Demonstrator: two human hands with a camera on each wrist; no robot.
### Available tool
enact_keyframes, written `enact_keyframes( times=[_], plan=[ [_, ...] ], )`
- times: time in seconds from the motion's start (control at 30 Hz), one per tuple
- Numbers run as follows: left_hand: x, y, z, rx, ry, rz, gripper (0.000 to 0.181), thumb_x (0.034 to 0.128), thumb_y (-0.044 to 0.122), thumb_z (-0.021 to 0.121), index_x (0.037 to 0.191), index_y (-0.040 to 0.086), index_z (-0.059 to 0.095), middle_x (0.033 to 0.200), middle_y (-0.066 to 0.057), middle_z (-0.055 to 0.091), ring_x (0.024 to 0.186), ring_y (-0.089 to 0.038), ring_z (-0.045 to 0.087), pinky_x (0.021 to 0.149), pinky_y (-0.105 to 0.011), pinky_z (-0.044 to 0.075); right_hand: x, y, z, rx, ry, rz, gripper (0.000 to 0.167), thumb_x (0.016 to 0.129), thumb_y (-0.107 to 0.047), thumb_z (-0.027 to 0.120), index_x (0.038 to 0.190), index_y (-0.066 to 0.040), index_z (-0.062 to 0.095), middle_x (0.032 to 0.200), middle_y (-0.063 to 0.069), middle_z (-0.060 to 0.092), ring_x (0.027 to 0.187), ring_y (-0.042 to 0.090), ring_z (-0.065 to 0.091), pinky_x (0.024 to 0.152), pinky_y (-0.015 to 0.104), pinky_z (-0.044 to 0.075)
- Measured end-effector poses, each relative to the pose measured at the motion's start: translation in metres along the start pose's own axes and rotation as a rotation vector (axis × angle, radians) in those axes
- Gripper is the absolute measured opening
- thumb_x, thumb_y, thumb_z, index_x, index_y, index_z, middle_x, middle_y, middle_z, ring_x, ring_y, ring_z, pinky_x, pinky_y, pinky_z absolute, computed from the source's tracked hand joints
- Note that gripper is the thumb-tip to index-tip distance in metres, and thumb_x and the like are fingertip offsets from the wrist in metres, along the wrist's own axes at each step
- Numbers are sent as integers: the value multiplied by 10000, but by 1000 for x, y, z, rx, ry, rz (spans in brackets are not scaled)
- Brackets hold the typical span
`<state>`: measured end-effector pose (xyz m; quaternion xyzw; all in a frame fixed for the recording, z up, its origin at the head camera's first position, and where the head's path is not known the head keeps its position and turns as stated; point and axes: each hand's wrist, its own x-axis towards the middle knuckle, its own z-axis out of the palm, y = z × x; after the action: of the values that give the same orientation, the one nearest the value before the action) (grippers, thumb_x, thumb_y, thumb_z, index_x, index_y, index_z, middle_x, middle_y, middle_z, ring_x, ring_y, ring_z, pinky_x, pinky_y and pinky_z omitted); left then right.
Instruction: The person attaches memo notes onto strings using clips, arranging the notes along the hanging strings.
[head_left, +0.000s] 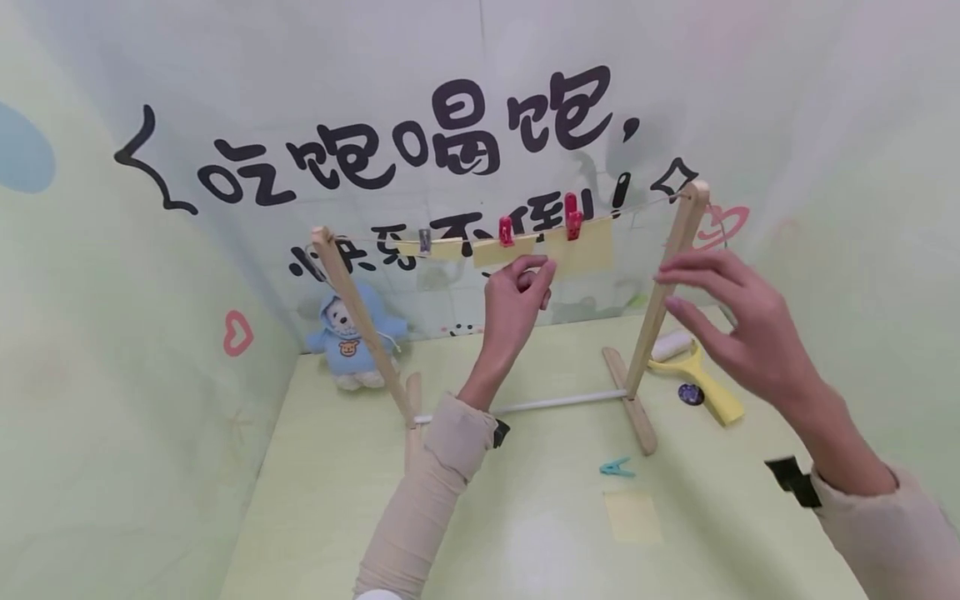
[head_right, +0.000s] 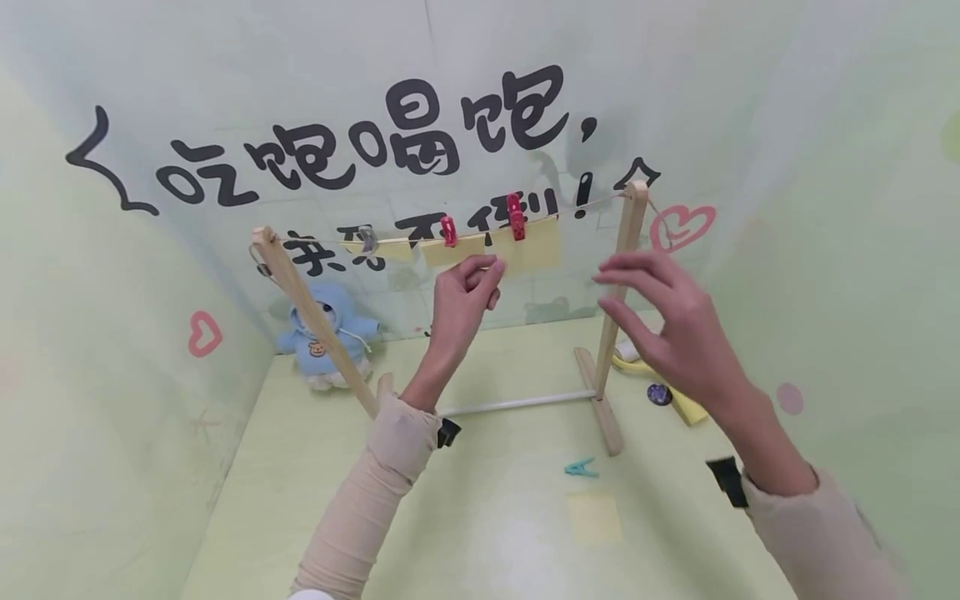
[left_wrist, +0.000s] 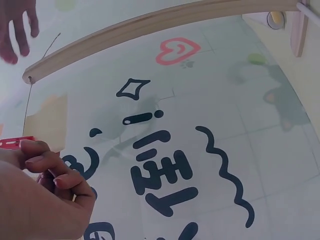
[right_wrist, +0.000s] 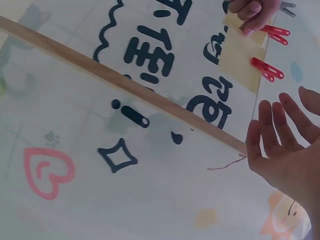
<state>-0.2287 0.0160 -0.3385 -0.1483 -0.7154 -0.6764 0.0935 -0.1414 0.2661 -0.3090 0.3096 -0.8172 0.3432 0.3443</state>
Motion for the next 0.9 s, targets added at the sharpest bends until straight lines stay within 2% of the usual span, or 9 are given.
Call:
enact_keyframes(
  times=[0.03,0.27,0.37,0.43,0.53,0.63,0.67,0.8,0.9],
  plan=[
    [-1,-2,-1,6,0,3,237,1084,140,707,1185,-66,767,588,72,517,560,-83,476,561,-235,284,-11,2,1,7,8,-4,714,1073,-598,602,1191,86,772,1215,260,701,1306,-66,568,1109,105,412],
    [-8,-19,-1,50,-37,8,202,1086,130,697,1187,-25,779,614,72,553,550,-76,444,570,-235,292,-70,12,-2,-8,-55,52,697,1082,-595,562,1166,65,771,1209,146,692,1306,-88,551,1098,63,394],
    [-18,-34,1,94,-98,-33,215,1103,150,677,1229,6,774,690,1,643,582,-80,482,567,-219,340,-88,14,-8,-13,-70,79,677,1076,-589,561,1171,46,774,1250,45,682,1310,-86,550,1090,53,391],
    [-30,-50,4,136,-162,-87,245,1115,173,659,1271,11,756,781,-68,714,616,-78,537,575,-201,398,-98,14,-12,-22,-73,99,643,1076,-572,575,1170,32,777,1273,-23,672,1307,-90,552,1086,51,389],
    [-60,-88,12,219,-276,-191,262,1114,177,653,1304,16,733,921,-103,770,682,-81,625,604,-193,495,-115,15,-17,-34,-78,139,479,1094,-444,651,1170,11,780,1301,-88,661,1309,-96,556,1069,44,387],
    [-101,-132,22,313,-381,-275,258,1092,156,682,1302,13,724,1001,-101,788,749,-88,685,663,-203,553,-129,14,-19,-52,-83,180,183,1052,-153,764,1158,-5,783,1300,-108,663,1294,-108,562,1034,34,392],
    [-116,-146,25,339,-402,-291,252,1079,147,698,1292,15,726,1006,-87,788,768,-85,692,679,-207,560,-133,14,-19,-59,-87,197,152,1009,-52,787,1155,-10,783,1299,-113,663,1291,-114,561,1023,30,392],
    [-167,-185,35,410,-425,-306,276,1015,147,769,1244,-1,724,1001,-92,771,792,-50,644,715,-213,526,-144,14,-16,-73,-94,233,380,829,186,802,1145,-23,785,1296,-127,664,1275,-130,562,1003,28,389],
    [-195,-198,39,431,-398,-313,313,979,160,807,1234,8,710,985,-52,709,783,-3,540,705,-212,472,-149,14,-13,-71,-95,243,433,789,225,790,1141,-26,784,1291,-130,667,1253,-136,568,992,30,387]
  ],
)
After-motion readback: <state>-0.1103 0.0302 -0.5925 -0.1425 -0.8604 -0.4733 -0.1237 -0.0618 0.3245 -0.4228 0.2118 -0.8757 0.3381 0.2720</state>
